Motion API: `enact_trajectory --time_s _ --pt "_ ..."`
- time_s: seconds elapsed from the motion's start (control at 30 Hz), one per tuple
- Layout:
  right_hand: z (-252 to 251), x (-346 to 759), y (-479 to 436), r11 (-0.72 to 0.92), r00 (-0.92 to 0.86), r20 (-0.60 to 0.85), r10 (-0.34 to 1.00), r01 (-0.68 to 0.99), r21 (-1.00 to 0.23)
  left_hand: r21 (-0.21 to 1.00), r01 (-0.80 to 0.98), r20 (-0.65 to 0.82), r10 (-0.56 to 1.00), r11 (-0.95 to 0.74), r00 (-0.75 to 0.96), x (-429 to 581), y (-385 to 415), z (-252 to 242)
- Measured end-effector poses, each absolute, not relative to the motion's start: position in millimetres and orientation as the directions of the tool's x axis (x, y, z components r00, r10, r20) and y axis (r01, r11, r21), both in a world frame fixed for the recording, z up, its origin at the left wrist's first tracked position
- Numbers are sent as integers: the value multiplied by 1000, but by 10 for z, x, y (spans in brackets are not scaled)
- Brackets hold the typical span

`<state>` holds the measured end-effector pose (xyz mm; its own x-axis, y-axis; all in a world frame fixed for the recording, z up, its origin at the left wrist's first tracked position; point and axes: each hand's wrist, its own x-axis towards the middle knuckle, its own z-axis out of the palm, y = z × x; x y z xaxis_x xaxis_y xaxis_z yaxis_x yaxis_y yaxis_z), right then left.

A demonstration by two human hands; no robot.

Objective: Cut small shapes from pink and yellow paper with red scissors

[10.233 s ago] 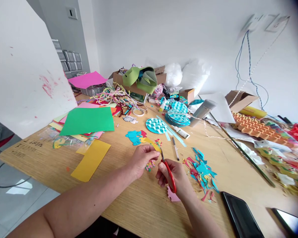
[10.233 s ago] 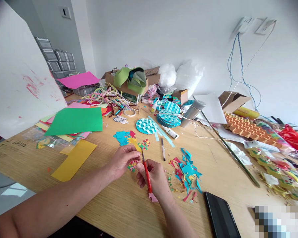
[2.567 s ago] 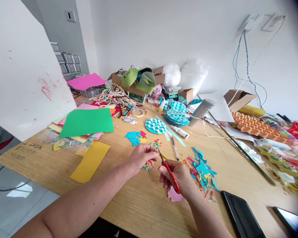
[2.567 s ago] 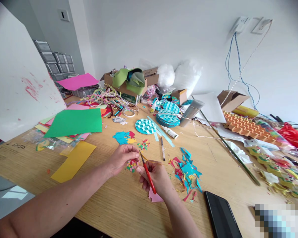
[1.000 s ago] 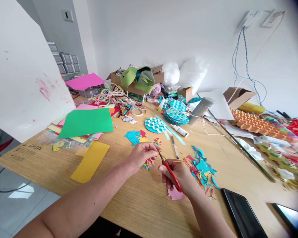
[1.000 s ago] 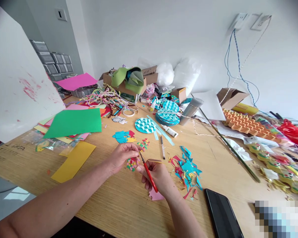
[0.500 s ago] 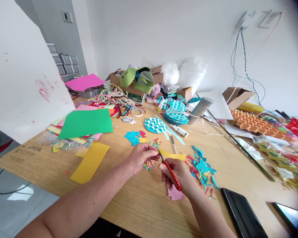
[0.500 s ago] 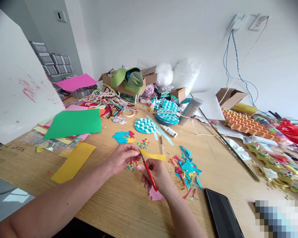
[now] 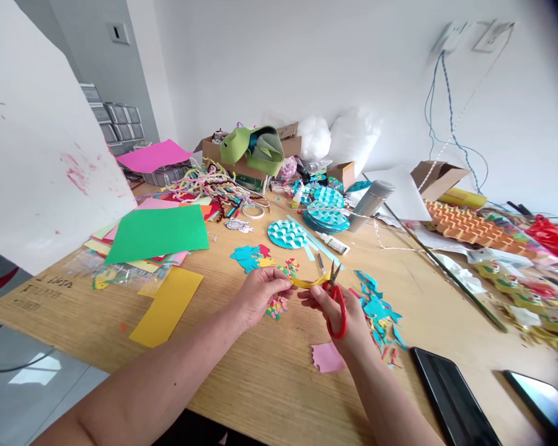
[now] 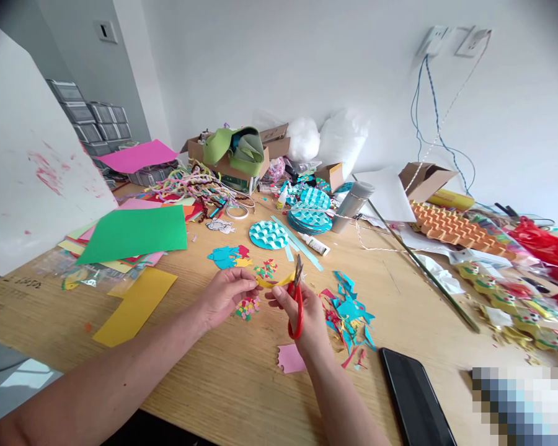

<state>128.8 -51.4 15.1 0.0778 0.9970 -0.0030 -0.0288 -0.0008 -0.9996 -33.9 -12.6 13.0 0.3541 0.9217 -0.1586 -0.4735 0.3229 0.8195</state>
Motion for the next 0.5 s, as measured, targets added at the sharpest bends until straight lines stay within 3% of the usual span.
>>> enact_trajectory --time_s 0.2,0.5 --pt "108 1296 -444 29 205 -22 979 -242 -970 918 -288 -149 911 272 385 -330 -130 94" --pt "137 1316 -423 61 322 13 947 -138 -989 953 251 -263 879 171 398 -394 -35 -54"
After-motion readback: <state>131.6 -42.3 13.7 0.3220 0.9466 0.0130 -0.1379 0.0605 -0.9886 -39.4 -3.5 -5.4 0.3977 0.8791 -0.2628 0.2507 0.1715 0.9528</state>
